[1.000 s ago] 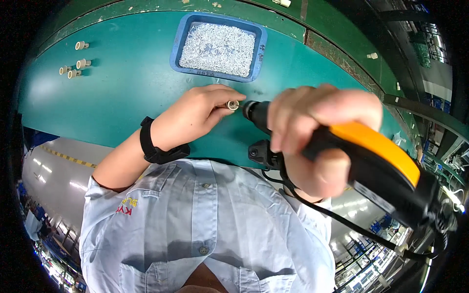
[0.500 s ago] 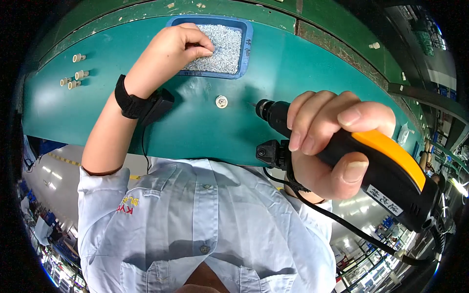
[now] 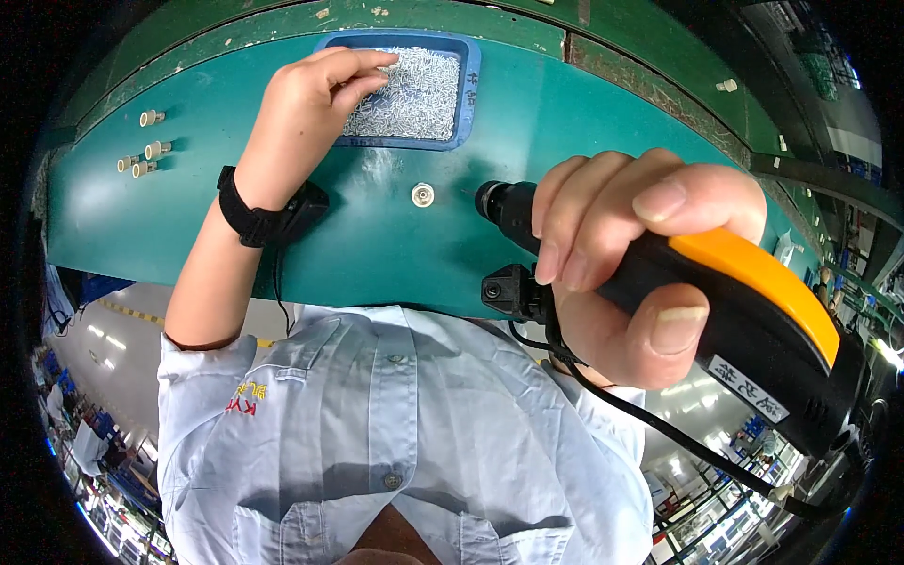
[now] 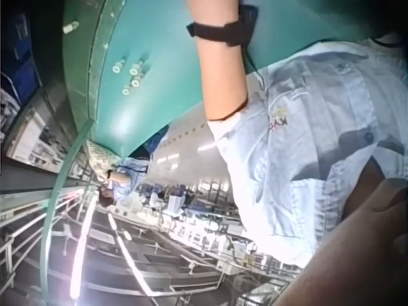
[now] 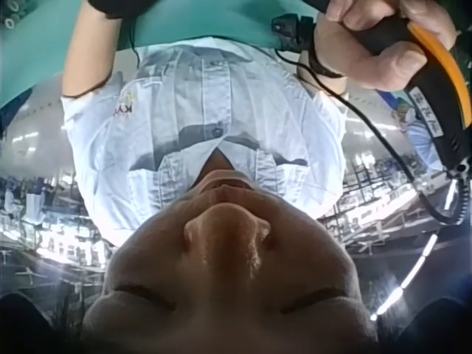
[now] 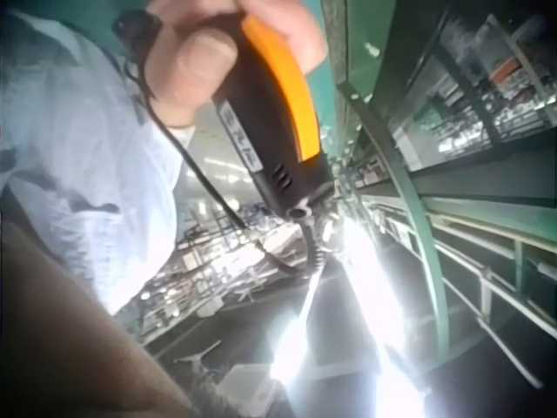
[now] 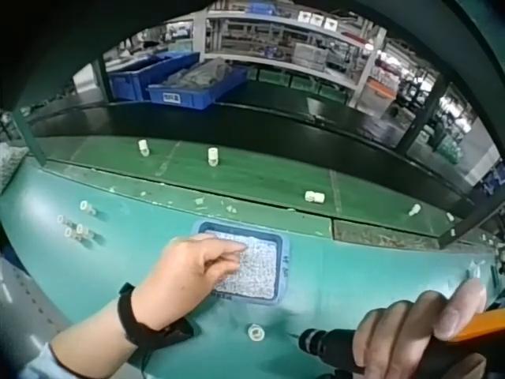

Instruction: The person picks up a small metal pin from a tray, inserts it into a plastic component, and uses a power screwdriver to secure it before placing the finished part onto the conveyor belt.

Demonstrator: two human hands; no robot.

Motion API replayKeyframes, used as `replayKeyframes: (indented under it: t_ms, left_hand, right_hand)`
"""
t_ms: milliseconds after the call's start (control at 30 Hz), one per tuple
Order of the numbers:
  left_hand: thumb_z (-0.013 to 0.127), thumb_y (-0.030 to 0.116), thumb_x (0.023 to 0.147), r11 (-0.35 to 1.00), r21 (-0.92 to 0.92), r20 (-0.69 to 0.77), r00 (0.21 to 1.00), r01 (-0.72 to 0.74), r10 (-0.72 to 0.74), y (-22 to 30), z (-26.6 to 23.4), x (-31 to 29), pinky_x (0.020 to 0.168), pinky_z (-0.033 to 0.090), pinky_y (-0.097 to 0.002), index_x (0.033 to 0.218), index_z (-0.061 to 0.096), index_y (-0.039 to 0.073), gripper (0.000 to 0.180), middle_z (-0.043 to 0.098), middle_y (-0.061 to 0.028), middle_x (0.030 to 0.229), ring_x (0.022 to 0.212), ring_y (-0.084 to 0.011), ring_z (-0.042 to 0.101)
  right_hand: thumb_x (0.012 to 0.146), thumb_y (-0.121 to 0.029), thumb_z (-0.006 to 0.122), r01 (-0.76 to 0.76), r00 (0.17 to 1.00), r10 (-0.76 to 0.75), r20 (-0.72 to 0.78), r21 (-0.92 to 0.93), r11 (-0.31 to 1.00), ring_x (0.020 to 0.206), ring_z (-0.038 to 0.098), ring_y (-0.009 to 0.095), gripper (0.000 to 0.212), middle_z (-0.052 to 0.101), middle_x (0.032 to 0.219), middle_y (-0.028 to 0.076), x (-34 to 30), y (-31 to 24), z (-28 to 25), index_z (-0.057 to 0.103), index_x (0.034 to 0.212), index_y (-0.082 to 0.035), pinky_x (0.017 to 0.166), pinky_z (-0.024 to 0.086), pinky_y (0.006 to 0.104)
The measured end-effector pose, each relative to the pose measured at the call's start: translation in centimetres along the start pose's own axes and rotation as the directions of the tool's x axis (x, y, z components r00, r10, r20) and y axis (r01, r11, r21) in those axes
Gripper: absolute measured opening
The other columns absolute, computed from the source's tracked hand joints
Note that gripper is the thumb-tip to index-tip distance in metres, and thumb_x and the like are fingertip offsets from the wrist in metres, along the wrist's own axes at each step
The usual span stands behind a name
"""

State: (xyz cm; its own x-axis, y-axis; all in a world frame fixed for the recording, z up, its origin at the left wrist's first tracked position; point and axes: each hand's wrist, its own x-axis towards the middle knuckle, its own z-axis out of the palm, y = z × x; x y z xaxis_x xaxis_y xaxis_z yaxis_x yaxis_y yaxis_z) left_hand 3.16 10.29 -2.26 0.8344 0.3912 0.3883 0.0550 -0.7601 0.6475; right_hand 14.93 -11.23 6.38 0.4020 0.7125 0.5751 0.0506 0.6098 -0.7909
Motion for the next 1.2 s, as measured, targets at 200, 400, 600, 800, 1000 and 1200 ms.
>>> replayKeyframes:
  t_ms: [200, 400, 600, 800, 1000, 1200]
  left_hand:
    - [0.068, 0.005, 0.078, 0.827, -0.504, 0.217, 0.964, 0.247, -0.155, 5.2, 0.5, -3.1, 0.069, 0.051, -0.034, 0.09, 0.069, 0.004, 0.012, 0.065, -0.0111, 0.084, 0.076, -0.0289, 0.063]
    - [0.076, 0.008, 0.07, 0.899, -0.414, 0.203, 0.977, 0.146, -0.065, 5.9, 1.2, -5.4, 0.069, 0.046, -0.0342, 0.082, 0.069, 0.006, 0.014, 0.06, -0.0047, 0.08, 0.076, -0.0236, 0.056]
    - [0.078, 0.008, 0.066, 0.931, -0.362, 0.146, 0.989, 0.053, 0.001, 6.3, 0.8, -5.6, 0.071, 0.043, -0.0325, 0.079, 0.069, 0.008, 0.016, 0.059, -0.0021, 0.08, 0.077, -0.0215, 0.053]
    - [0.08, 0.008, 0.064, 0.962, -0.267, 0.176, 0.984, 0.059, -0.011, 6.5, 0.5, -5.9, 0.074, 0.043, -0.0318, 0.08, 0.071, 0.009, 0.018, 0.06, -0.0008, 0.083, 0.081, -0.0205, 0.055]
    - [0.081, 0.008, 0.063, 0.969, -0.234, 0.161, 0.986, 0.081, -0.043, 7.0, 0.6, -5.7, 0.075, 0.044, -0.0326, 0.085, 0.07, 0.008, 0.025, 0.06, -0.0022, 0.083, 0.082, -0.0209, 0.056]
    - [0.078, 0.007, 0.068, 0.907, -0.273, 0.174, 0.944, 0.32, -0.281, 6.7, 2.5, -6.1, 0.07, 0.049, -0.0324, 0.09, 0.068, 0.004, 0.024, 0.061, -0.0082, 0.082, 0.078, -0.0244, 0.061]
  right_hand:
    - [0.092, -0.042, 0.055, 0.006, 0.999, -0.002, -0.049, 0.082, 0.997, 0.06, 0.049, 0.01, 0.039, 0.048, 0.069, -0.001, 0.2, -1.6, 1.6, 0.049, 0.113, -0.009, 0.058, 0.037, 0.0266]
    - [0.091, -0.042, 0.059, 0.014, 0.998, -0.023, 0.063, 0.135, 0.991, 0.064, 0.053, 0.01, 0.039, 0.05, 0.071, -0.001, -0.5, -0.9, 1.8, 0.046, 0.111, -0.012, 0.059, 0.038, 0.0242]
    - [0.091, -0.042, 0.058, 0.03, 0.999, -0.035, 0.037, 0.141, 0.989, 0.064, 0.053, 0.01, 0.037, 0.051, 0.072, -0.001, -0.7, -0.8, 2.1, 0.046, 0.109, -0.012, 0.059, 0.039, 0.0238]
    - [0.091, -0.042, 0.058, -0.002, 0.997, -0.006, 0.072, 0.103, 0.995, 0.061, 0.052, 0.01, 0.038, 0.052, 0.073, 0.0, -0.5, -0.9, 2.0, 0.045, 0.109, -0.011, 0.057, 0.039, 0.0249]
    - [0.092, -0.041, 0.058, -0.058, 0.993, 0.055, 0.103, 0.03, 0.998, 0.058, 0.049, 0.011, 0.038, 0.051, 0.07, 0.001, -0.4, -0.9, 2.1, 0.045, 0.109, -0.01, 0.056, 0.039, 0.0254]
    - [0.092, -0.044, 0.054, -0.121, 0.992, 0.12, -0.032, -0.022, 0.992, 0.053, 0.047, 0.012, 0.04, 0.048, 0.065, 0.001, -0.6, 0.1, 1.9, 0.046, 0.108, -0.007, 0.053, 0.038, 0.0273]
